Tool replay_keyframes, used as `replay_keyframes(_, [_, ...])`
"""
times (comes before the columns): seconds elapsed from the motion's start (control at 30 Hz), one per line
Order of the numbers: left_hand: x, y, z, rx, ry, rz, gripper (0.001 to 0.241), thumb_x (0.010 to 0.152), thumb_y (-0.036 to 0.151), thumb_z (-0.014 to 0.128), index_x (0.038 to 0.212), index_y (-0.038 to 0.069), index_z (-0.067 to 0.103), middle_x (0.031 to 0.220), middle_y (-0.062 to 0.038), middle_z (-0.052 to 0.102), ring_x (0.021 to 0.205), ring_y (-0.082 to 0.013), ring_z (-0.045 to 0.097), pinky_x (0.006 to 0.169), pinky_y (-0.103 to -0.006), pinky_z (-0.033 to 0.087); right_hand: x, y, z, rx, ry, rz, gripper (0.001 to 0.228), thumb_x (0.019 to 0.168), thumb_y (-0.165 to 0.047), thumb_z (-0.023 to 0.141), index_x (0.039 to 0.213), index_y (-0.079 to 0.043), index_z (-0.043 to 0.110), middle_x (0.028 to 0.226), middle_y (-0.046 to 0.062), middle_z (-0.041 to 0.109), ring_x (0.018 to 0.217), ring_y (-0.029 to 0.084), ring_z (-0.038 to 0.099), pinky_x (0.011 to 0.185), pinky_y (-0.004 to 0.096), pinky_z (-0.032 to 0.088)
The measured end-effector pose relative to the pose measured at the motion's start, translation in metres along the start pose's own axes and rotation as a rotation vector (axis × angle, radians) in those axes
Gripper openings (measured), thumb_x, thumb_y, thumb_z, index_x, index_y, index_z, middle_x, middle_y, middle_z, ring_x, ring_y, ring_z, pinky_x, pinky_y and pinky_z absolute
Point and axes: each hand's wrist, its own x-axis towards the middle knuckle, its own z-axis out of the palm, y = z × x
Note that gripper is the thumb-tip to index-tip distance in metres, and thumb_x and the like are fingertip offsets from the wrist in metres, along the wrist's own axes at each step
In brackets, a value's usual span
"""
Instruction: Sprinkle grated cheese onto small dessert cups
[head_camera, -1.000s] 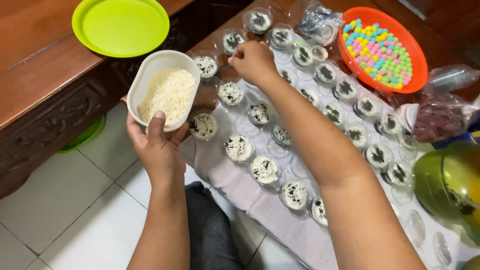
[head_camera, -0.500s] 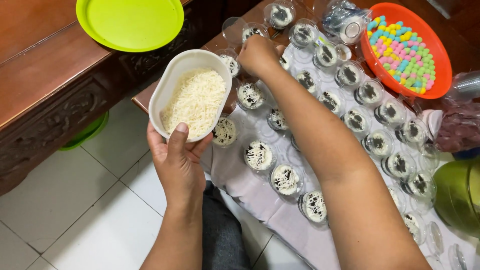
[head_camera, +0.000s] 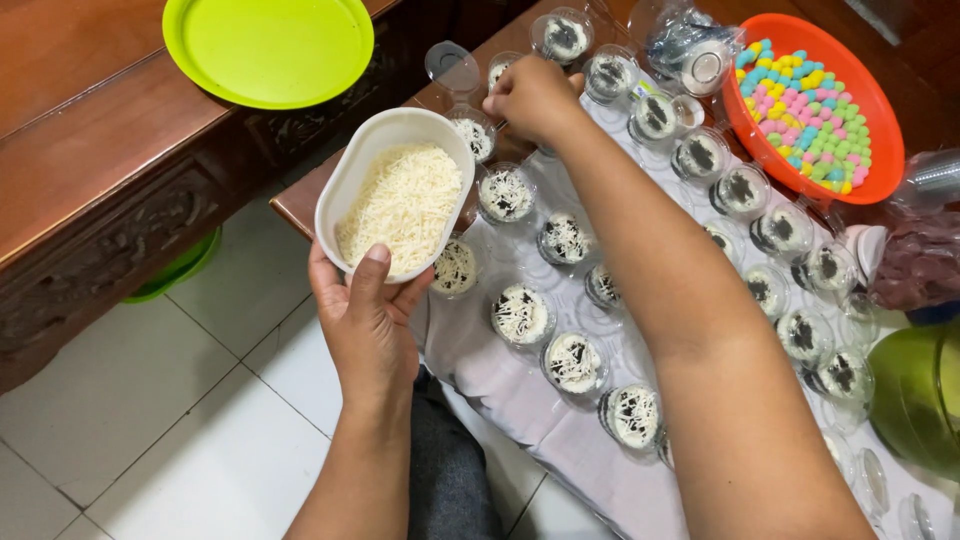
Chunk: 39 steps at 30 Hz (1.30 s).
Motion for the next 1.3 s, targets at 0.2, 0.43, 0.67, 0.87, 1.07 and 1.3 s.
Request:
replay_keyframes(0.2, [0.005,-0.009,0.006,0.129,-0.057,-0.015,0.075,0.087,0.018,0.066,0.152,0.006,0.030,0.137,-0.022,0.050,0.108,-0.0309,0.069,0.074,-0.0269,0.065,-0.064,-0.023,-0.071,0.410,0.248,-0.420,0.005,0.091,-0.005,0.077,0.093,-0.001,0.076,0.088,0.003,0.063,0.070,0.009,0.054,0.061,0.023,0.049])
replay_keyframes(0.43, [-0.002,-0.023,0.027,0.103,-0.005,-0.104,0.083,0.086,0.020,0.076,0.156,0.016,0.033,0.114,-0.010,0.064,0.092,-0.0216,0.075,0.075,-0.0324,0.068,-0.143,-0.079,-0.080,0.104,-0.183,-0.555,0.036,0.081,-0.016,0.086,0.109,0.003,0.076,0.096,0.023,0.072,0.090,0.041,0.071,0.080,0.050,0.057])
replay_keyframes(0.67, [0.027,-0.026,0.052,0.187,-0.110,-0.177,0.079,0.086,0.021,0.072,0.155,0.018,0.034,0.125,-0.019,0.060,0.097,-0.0310,0.075,0.074,-0.0338,0.069,-0.121,-0.055,-0.062,-0.139,-0.049,-0.499,0.018,0.078,-0.009,0.077,0.096,-0.007,0.078,0.085,0.011,0.074,0.070,0.029,0.072,0.067,0.039,0.058])
replay_keyframes(0.87, [0.062,-0.019,0.082,0.150,-0.238,-0.142,0.076,0.082,0.021,0.073,0.150,0.012,0.040,0.135,-0.021,0.061,0.088,-0.0245,0.075,0.057,-0.0207,0.062,-0.097,-0.048,-0.087,0.134,0.082,-0.496,0.023,0.075,-0.003,0.076,0.097,0.001,0.078,0.079,0.009,0.076,0.060,0.017,0.065,0.057,0.030,0.053])
replay_keyframes(1.07, [0.077,-0.033,0.074,0.183,-0.154,-0.137,0.080,0.081,0.026,0.073,0.151,0.009,0.037,0.132,-0.022,0.061,0.088,-0.0250,0.074,0.058,-0.0213,0.061,-0.079,-0.040,-0.084,0.361,0.115,-0.407,0.015,0.079,0.003,0.077,0.094,0.003,0.077,0.080,0.007,0.074,0.064,0.012,0.066,0.059,0.024,0.055])
replay_keyframes(1.3, [0.092,-0.036,0.067,0.270,-0.054,-0.130,0.084,0.084,0.030,0.069,0.155,0.012,0.029,0.145,-0.019,0.050,0.108,-0.0299,0.070,0.078,-0.0328,0.064,-0.048,-0.023,-0.084,0.773,0.053,-0.121,0.013,0.085,-0.001,0.077,0.098,0.000,0.076,0.077,0.006,0.071,0.062,0.008,0.066,0.051,0.018,0.056])
